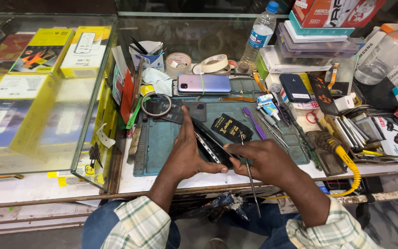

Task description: The person disassembles a smartphone by removing the back cover and battery. They then use a screwdriver to remove screws from the internal frame and place the components on the workbench.

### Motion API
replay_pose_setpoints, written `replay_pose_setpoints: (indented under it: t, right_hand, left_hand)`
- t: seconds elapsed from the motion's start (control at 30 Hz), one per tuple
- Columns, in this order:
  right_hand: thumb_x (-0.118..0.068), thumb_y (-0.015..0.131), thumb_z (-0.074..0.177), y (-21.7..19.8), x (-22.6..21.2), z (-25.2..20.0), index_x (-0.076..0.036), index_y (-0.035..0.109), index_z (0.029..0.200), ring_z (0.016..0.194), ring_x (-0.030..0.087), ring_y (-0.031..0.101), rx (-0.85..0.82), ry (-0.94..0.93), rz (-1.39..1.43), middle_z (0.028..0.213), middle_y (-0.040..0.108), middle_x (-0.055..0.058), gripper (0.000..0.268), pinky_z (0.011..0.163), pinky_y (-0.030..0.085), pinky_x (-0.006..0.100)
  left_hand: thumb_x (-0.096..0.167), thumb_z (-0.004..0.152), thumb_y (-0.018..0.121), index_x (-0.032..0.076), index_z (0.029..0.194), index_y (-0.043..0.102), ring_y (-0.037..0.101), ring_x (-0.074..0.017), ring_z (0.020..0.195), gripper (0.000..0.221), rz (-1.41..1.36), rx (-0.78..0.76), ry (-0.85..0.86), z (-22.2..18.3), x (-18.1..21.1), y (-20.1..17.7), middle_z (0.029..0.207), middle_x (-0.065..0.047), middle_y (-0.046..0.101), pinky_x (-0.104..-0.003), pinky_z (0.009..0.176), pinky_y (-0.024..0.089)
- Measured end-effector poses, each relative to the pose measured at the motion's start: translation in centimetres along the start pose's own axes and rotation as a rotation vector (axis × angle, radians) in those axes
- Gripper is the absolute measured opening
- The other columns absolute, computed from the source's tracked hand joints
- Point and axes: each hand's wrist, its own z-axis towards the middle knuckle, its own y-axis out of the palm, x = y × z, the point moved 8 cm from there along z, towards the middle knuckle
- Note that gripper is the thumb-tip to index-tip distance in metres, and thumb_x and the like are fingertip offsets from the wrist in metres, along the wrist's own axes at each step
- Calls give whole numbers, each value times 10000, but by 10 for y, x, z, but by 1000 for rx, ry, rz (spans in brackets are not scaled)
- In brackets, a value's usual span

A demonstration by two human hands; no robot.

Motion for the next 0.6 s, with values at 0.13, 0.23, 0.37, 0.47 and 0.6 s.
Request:
replay_pose_setpoints:
  t: [0.13, 0.23, 0.37, 0.47, 0.6]
  right_hand:
    - [-202, 821, 803, -3, 14, -11, -127, 775, 1129, 645, 206, 761, 96, 73, 112, 822, 786, 108, 338, 587, 598, 335]
    - [-149, 796, 844, -1, 36, -26, -102, 763, 1176, 717, 146, 785, 191, 209, 246, 887, 802, 107, 337, 644, 622, 299]
    - [-74, 751, 891, 11, 65, -49, -47, 751, 1218, 756, 99, 738, 310, 413, 415, 894, 811, 83, 328, 680, 609, 281]
    - [-38, 706, 926, 23, 81, -60, -12, 735, 1226, 792, 85, 725, 383, 507, 575, 922, 802, 79, 303, 712, 635, 271]
    - [-15, 670, 948, 34, 96, -67, 18, 704, 1239, 855, 95, 729, 464, 532, 716, 995, 780, 105, 295, 745, 661, 282]
  left_hand:
    - [627, 297, 1006, -105, 1557, -162, 255, -503, 1505, 1868, 51, 49, 4, -4, -1, -6, 1596, -423, 200, -481, 1222, 235]
    - [665, 214, 977, -116, 1567, -46, 341, -482, 1455, 1868, 161, 61, -42, -10, 1, -11, 1524, -359, 355, -504, 1205, 231]
    - [675, 144, 957, -104, 1569, 88, 453, -422, 1356, 1842, 308, 23, -184, -20, 1, -15, 1392, -248, 512, -518, 1184, 218]
    - [698, 144, 951, -107, 1534, 190, 464, -384, 1342, 1778, 377, 39, -198, -21, 4, -18, 1385, -236, 514, -520, 1153, 226]
    - [707, 151, 953, -95, 1495, 287, 436, -361, 1364, 1700, 405, 85, -152, -23, 8, -21, 1409, -247, 491, -540, 1107, 229]
